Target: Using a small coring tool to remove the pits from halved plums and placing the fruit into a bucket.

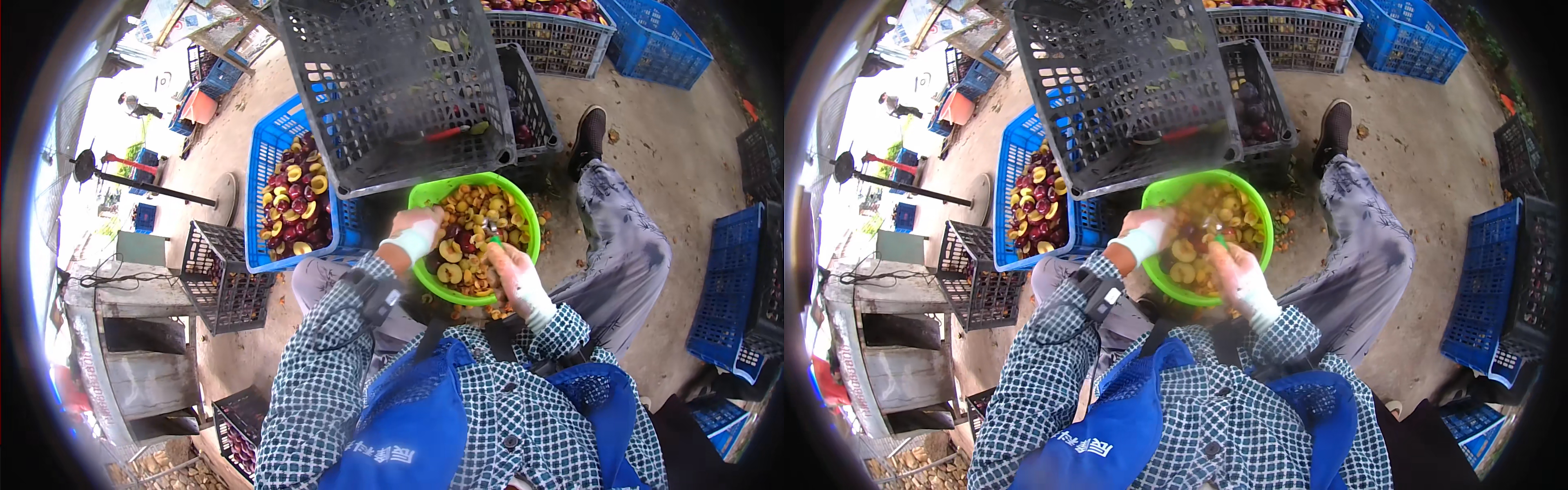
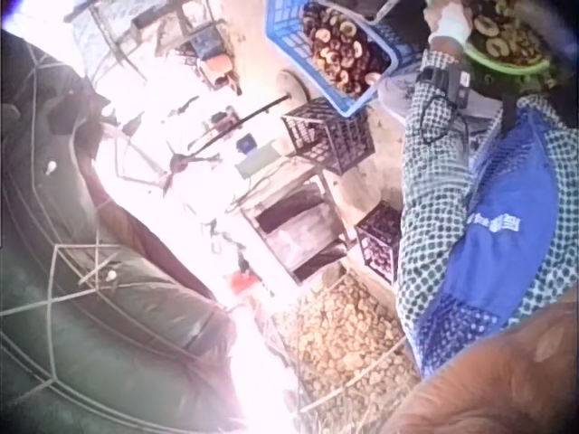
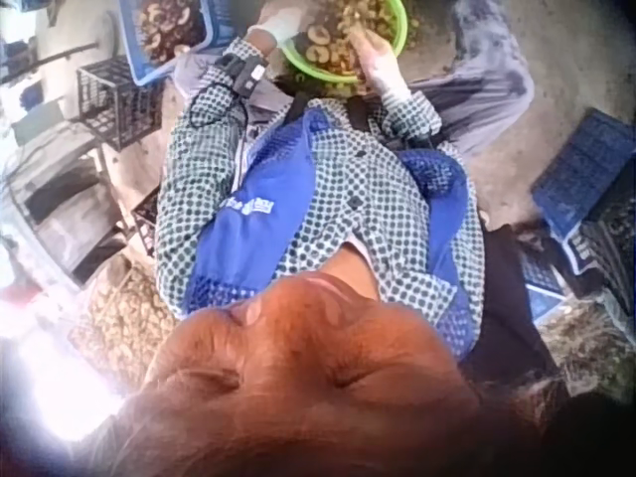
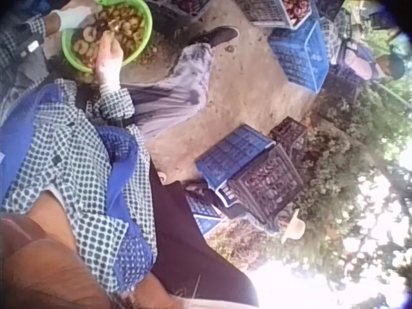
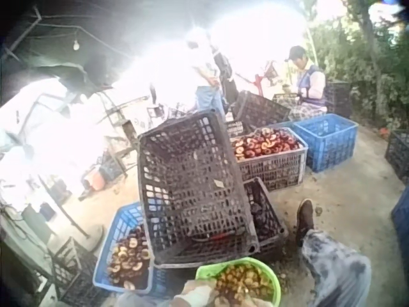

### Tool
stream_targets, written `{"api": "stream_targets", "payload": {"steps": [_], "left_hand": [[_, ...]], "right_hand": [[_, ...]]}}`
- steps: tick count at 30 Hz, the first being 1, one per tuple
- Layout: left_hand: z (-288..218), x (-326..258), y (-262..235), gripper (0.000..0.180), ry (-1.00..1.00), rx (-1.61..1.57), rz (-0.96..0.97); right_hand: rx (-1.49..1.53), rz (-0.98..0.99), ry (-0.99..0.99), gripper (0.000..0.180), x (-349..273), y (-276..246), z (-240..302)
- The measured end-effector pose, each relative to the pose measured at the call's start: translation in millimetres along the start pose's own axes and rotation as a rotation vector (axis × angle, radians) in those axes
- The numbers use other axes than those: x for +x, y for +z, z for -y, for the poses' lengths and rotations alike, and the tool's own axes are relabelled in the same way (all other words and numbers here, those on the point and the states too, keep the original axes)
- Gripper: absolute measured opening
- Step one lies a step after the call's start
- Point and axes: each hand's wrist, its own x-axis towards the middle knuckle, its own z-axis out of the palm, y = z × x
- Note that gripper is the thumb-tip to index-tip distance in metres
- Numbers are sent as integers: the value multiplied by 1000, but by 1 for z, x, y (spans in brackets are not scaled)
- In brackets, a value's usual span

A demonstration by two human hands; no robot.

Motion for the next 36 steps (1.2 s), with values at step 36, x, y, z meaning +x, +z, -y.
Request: {"api": "stream_targets", "payload": {"steps": [36], "left_hand": [[-82,-99,-4,78,8,-1531,-56]], "right_hand": [[-513,148,-250,39,-8,4,-19]]}}
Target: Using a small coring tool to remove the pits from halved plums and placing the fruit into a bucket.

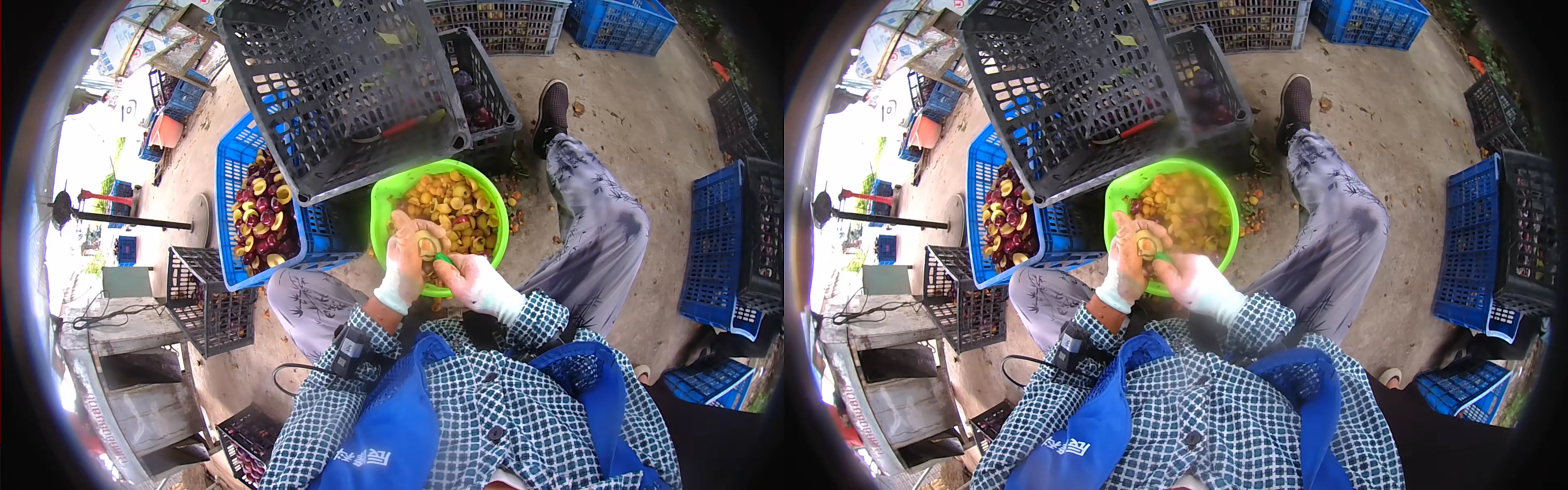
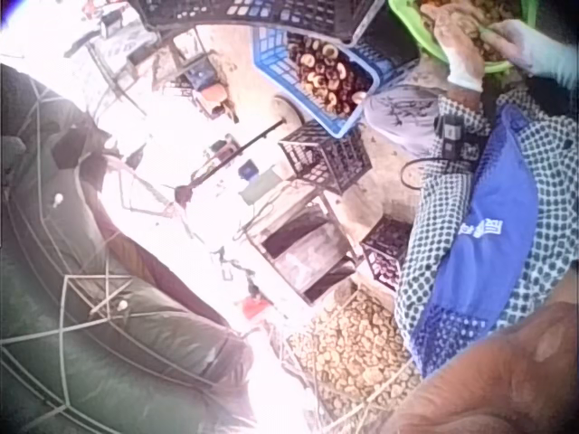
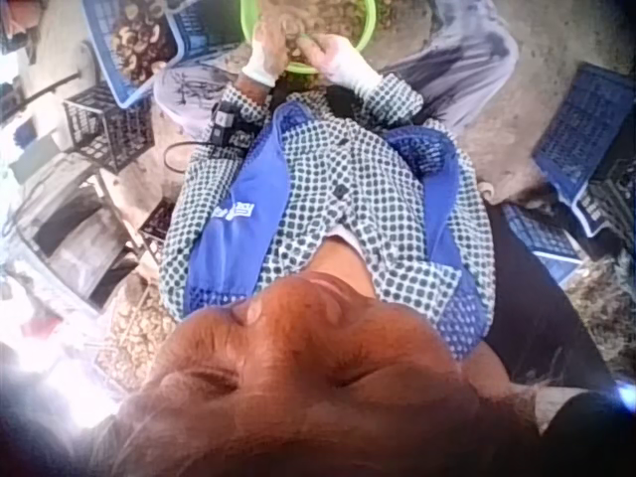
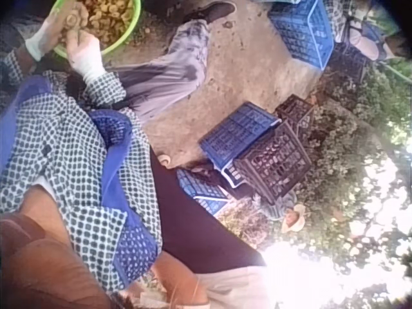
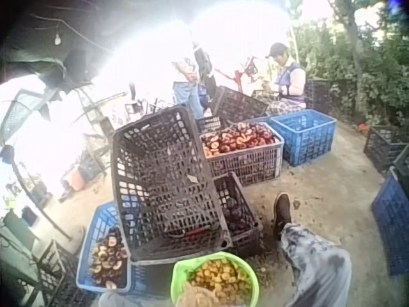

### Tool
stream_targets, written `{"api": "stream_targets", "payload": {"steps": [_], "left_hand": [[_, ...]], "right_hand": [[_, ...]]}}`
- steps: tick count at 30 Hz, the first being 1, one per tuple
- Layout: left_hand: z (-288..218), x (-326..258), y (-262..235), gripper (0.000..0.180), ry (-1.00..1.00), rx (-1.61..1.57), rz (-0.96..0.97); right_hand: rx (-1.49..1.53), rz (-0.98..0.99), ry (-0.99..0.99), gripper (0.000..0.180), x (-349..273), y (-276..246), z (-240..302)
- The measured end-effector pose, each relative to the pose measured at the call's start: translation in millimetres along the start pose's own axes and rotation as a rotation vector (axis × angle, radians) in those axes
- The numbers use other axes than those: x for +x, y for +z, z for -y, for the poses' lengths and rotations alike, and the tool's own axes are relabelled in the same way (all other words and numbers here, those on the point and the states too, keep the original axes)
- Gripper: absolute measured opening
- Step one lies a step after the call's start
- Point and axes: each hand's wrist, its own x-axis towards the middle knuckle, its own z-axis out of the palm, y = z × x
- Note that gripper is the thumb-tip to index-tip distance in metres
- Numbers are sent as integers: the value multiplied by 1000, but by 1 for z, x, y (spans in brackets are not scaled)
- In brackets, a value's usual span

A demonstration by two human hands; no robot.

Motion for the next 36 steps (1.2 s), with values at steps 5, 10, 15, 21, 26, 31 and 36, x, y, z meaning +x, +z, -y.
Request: {"api": "stream_targets", "payload": {"steps": [5,10,15,21,26,31,36], "left_hand": [[-7,1,5,82,19,36,8],[3,13,8,81,224,134,-58],[3,18,18,76,18,-200,-189],[-3,22,20,71,-51,-211,-114],[4,41,-14,64,-270,-484,47],[-4,61,-50,50,-205,-186,-13],[21,54,-72,27,462,1321,-31]], "right_hand": [[560,333,331,38,-2,-14,13],[1412,703,485,48,0,-4,-5],[1502,831,380,45,7,-1,-17],[1026,443,367,39,0,-14,10],[735,480,248,45,-3,-20,21],[538,-69,89,49,9,-35,10],[613,-232,130,46,24,-28,-11]]}}
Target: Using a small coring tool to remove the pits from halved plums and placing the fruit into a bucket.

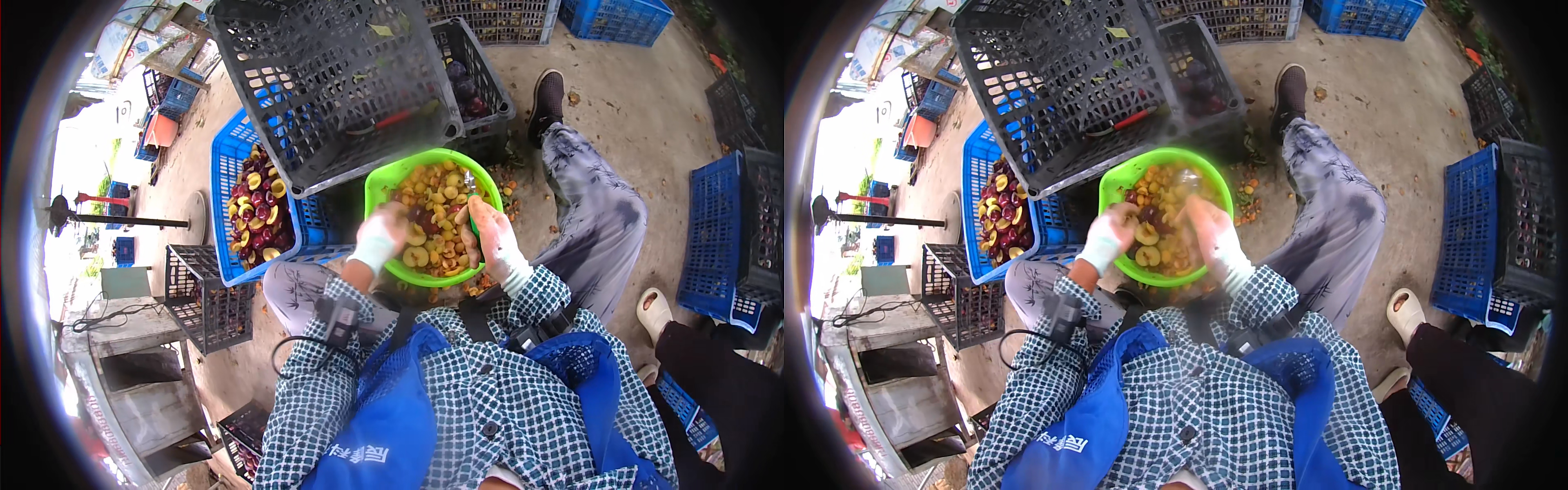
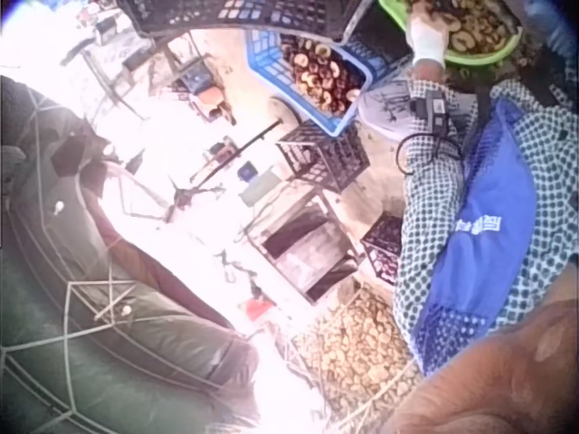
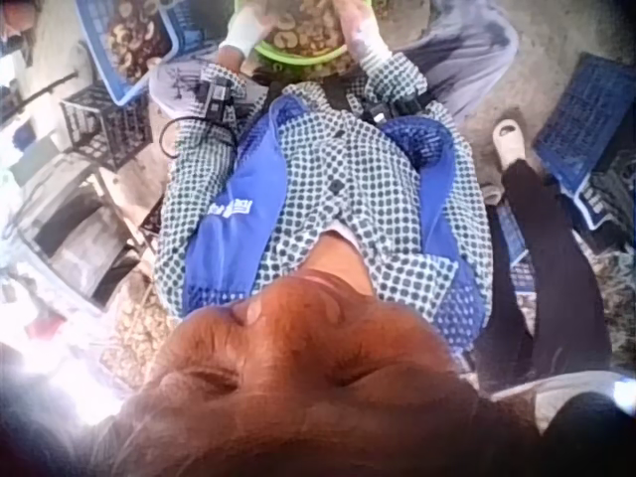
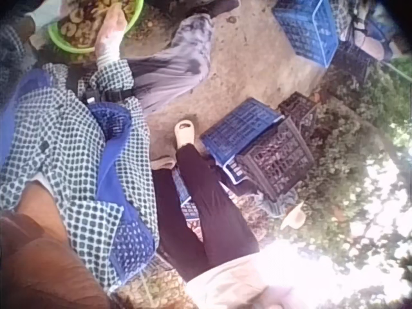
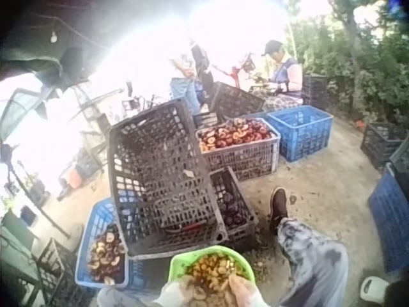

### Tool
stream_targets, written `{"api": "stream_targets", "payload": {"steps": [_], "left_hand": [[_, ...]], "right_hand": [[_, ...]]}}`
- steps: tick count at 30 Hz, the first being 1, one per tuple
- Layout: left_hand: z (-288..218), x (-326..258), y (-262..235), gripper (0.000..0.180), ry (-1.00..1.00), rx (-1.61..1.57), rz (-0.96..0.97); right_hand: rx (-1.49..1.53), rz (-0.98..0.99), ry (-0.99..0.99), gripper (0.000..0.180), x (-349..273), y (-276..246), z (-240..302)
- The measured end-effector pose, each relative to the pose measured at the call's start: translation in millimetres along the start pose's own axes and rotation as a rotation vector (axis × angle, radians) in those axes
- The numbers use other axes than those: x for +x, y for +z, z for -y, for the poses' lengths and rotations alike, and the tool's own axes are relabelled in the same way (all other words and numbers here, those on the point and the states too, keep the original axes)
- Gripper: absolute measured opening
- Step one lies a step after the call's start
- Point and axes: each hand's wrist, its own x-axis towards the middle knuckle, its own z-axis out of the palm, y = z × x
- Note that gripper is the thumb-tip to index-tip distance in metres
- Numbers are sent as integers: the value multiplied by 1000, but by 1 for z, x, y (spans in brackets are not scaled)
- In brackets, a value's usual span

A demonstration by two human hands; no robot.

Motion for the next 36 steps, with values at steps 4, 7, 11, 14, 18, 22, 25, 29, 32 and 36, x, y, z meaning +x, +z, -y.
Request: {"api": "stream_targets", "payload": {"steps": [4,7,11,14,18,22,25,29,32,36], "left_hand": [[-37,7,17,55,-325,339,576],[-13,3,29,56,-261,224,404],[-5,-5,10,49,-414,-309,402],[-7,-9,12,48,-344,-319,391],[-23,-12,-4,45,-575,-1055,380],[-50,-23,-18,52,-509,-1600,329],[-57,-26,-17,53,-398,-1688,294],[-42,-31,-6,53,-239,-1521,241],[-48,-29,3,56,-196,-1307,136],[-71,-31,-2,61,-385,-1521,112]], "right_hand": [[-9,-35,53,42,-1,-3,1],[-26,-27,145,39,-4,0,2],[-430,-2,-57,42,0,3,-16],[-693,11,-145,42,-1,-2,-25],[-845,46,-140,39,-11,4,-10],[-893,8,-259,36,-12,3,-19],[-852,3,-268,36,-13,4,-20],[-877,38,-287,36,-21,14,-11],[-899,46,-305,37,-22,16,-12],[-910,29,-321,37,-23,16,-15]]}}
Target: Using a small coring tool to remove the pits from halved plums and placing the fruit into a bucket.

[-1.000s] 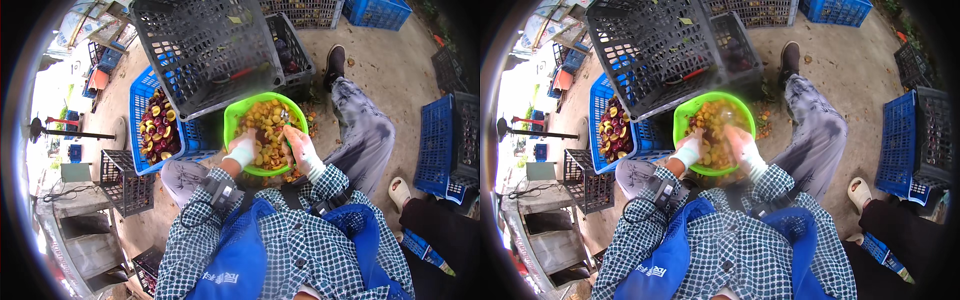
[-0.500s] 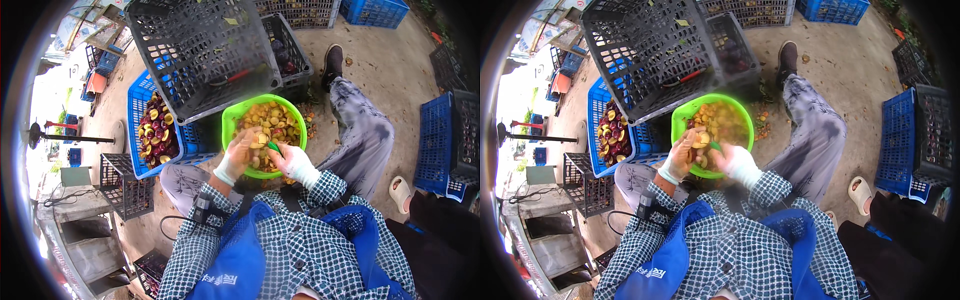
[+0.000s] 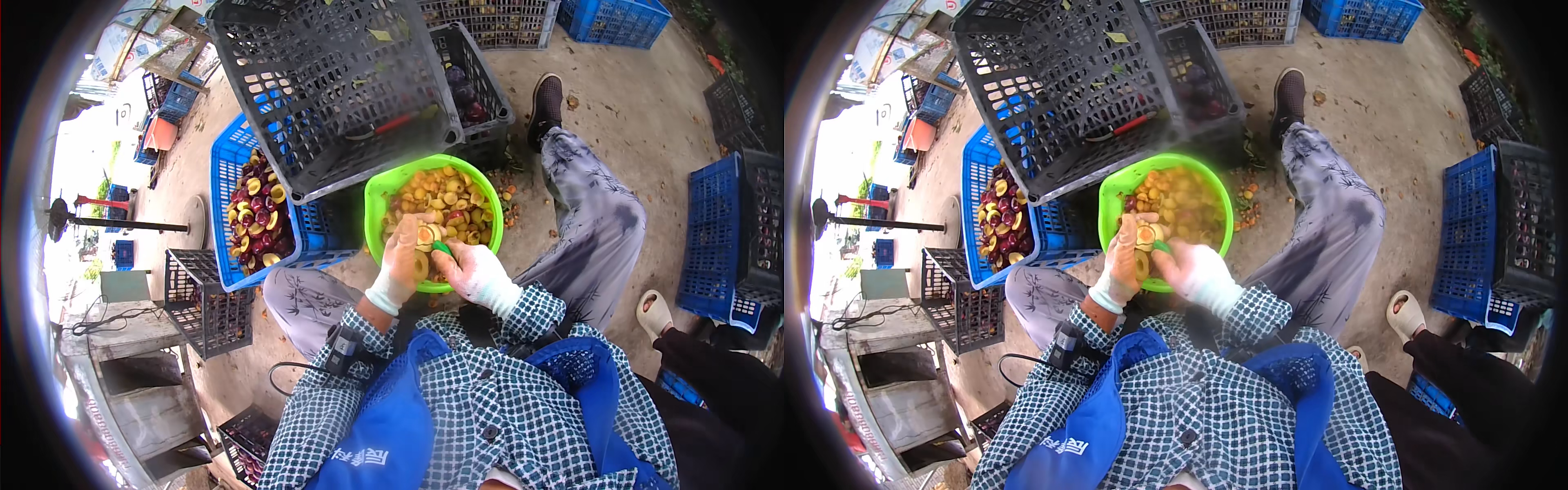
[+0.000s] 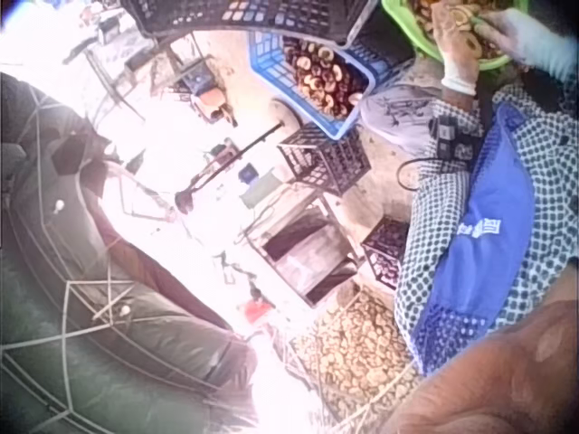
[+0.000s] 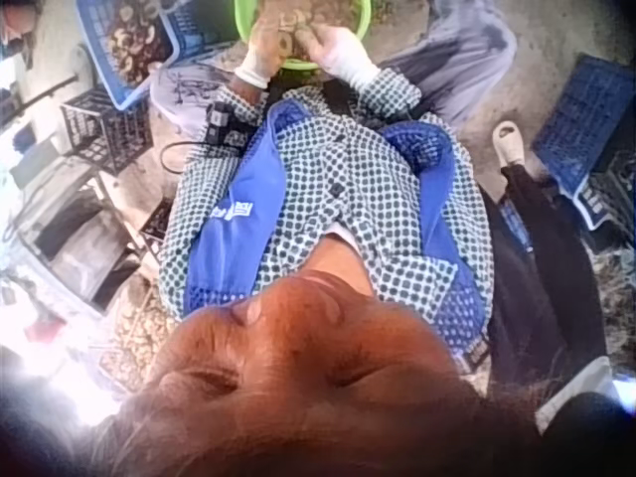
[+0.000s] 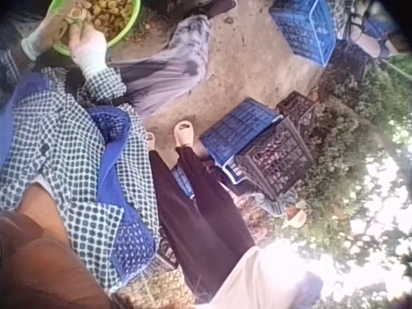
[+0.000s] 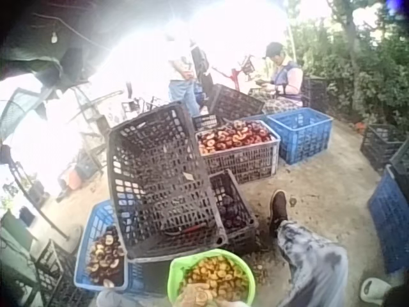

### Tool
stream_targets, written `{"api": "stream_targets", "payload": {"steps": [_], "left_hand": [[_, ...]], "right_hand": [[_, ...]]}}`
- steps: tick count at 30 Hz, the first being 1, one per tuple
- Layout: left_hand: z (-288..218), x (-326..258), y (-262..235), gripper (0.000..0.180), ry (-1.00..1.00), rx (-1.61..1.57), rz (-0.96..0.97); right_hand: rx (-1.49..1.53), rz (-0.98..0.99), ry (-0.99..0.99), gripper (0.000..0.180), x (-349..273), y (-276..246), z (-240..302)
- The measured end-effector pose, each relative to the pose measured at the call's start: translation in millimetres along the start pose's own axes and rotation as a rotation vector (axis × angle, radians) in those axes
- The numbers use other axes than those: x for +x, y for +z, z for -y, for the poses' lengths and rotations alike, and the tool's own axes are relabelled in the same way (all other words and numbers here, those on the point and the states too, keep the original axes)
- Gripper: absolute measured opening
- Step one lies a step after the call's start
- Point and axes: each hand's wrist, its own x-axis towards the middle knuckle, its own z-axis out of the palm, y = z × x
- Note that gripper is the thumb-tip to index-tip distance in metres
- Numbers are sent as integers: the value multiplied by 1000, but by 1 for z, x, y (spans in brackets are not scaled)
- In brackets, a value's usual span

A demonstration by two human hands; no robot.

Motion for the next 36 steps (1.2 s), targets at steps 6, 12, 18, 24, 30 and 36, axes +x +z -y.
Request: {"api": "stream_targets", "payload": {"steps": [6,12,18,24,30,36], "left_hand": [[-3,-4,4,64,43,82,-16],[-30,0,20,66,57,76,39],[-23,0,12,65,130,187,57],[-33,-1,2,68,96,253,212],[-33,15,11,72,342,484,218],[-26,18,7,76,-42,63,14]], "right_hand": [[177,97,10,35,-1,1,-1],[152,-49,-67,35,-7,0,18],[172,76,-37,34,-8,-7,17],[718,526,253,35,-4,-27,19],[2014,1189,408,42,-8,-7,7],[1499,487,473,47,-1,-29,9]]}}
